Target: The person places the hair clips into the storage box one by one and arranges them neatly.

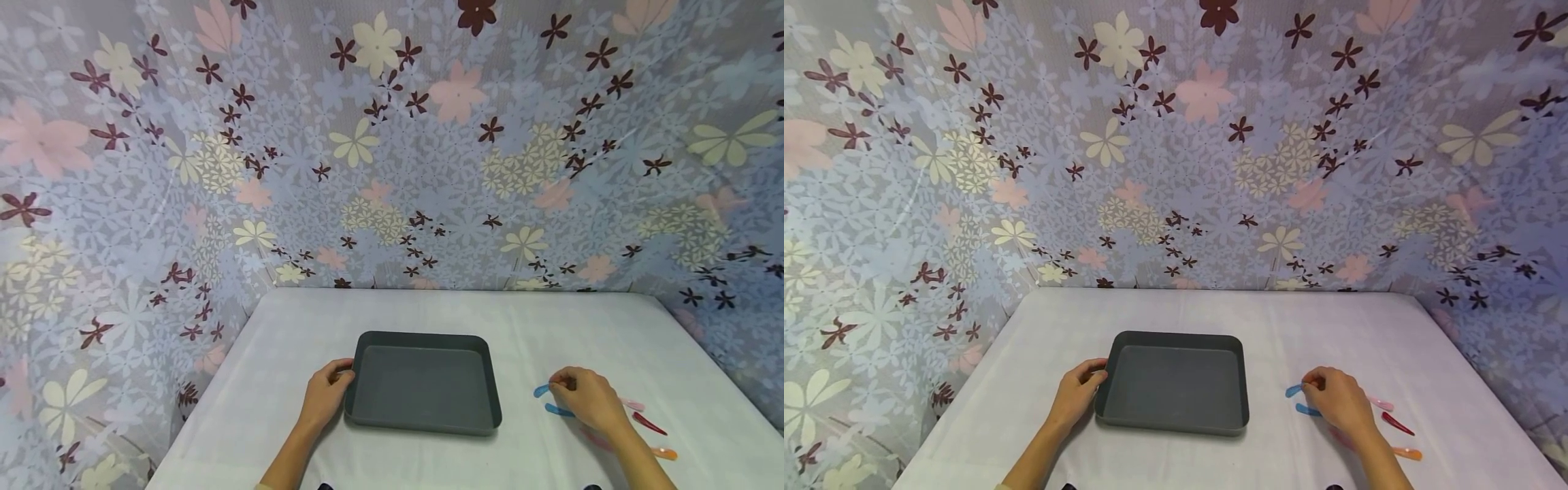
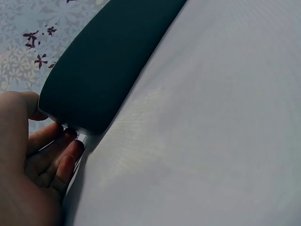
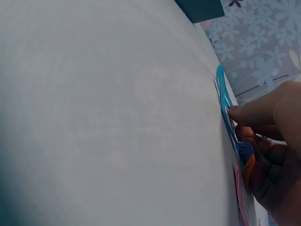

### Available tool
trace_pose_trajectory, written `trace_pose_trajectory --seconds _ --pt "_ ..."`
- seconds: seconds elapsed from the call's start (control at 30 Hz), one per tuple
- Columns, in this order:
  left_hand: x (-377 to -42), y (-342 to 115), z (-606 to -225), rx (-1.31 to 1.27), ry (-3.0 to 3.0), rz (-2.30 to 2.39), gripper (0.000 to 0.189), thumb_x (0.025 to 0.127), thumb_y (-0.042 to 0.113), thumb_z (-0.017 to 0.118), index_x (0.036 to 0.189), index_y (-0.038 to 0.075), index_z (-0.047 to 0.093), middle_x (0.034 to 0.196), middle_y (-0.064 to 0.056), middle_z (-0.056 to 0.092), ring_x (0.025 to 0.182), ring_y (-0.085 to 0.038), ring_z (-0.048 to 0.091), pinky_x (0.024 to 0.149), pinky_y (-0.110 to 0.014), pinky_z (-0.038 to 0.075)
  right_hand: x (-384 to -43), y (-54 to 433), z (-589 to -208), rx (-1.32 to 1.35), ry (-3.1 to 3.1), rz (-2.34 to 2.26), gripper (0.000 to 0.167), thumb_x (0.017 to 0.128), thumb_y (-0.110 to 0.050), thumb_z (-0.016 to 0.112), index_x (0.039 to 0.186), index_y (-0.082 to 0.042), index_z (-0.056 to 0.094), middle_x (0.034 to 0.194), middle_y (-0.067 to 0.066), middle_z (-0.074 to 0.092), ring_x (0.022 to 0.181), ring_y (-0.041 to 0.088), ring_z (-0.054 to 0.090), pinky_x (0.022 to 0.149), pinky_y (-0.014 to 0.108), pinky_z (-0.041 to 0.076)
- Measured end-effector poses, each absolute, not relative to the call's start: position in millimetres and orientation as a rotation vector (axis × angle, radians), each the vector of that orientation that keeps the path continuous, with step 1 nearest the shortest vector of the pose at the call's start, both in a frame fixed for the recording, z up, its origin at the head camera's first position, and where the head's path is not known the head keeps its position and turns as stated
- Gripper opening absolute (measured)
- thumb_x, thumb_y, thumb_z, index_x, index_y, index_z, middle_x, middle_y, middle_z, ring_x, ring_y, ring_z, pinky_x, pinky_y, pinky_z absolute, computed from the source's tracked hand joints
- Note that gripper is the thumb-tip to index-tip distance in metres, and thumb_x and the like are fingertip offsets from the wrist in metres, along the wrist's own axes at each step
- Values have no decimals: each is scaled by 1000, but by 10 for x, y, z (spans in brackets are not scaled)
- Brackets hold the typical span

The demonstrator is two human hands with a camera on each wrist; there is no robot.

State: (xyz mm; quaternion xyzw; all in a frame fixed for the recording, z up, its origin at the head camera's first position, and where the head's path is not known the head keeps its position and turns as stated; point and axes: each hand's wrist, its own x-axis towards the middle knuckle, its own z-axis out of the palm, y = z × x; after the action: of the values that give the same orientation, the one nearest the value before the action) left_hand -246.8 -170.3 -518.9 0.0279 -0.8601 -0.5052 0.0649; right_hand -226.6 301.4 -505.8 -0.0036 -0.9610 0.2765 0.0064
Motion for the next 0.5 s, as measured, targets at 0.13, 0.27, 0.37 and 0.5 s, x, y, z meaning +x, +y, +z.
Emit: trace_pose_trajectory --seconds 0.13,0.27,0.37,0.5 --pt "-2466 -1706 -5201 71 -2603 -1524 26 90 28 60 114 25 66 113 4 68 94 -10 63 83 -31 47 -2267 3017 -5053 -21 -3036 896 19 88 -26 61 95 -10 69 81 -1 63 71 14 50 62 28 38" --pt "-2464 -1713 -5208 63 -2601 -1515 26 90 28 60 114 24 66 113 4 68 93 -10 63 83 -31 47 -2270 3012 -5052 -47 -3048 978 20 88 -25 59 97 -9 68 80 0 63 66 14 52 58 28 40" --pt "-2465 -1715 -5210 60 -2603 -1511 26 90 28 60 115 24 66 113 4 68 93 -10 63 83 -32 47 -2262 3010 -5043 -76 -3048 1075 22 89 -25 58 99 -8 66 80 2 62 58 15 52 52 29 42" --pt "-2474 -1716 -5209 62 -2601 -1518 26 90 28 60 115 24 66 113 4 68 93 -10 63 83 -31 47 -2261 3009 -5025 -116 -3040 1143 23 90 -26 59 101 -7 66 77 2 62 51 15 51 46 30 44"
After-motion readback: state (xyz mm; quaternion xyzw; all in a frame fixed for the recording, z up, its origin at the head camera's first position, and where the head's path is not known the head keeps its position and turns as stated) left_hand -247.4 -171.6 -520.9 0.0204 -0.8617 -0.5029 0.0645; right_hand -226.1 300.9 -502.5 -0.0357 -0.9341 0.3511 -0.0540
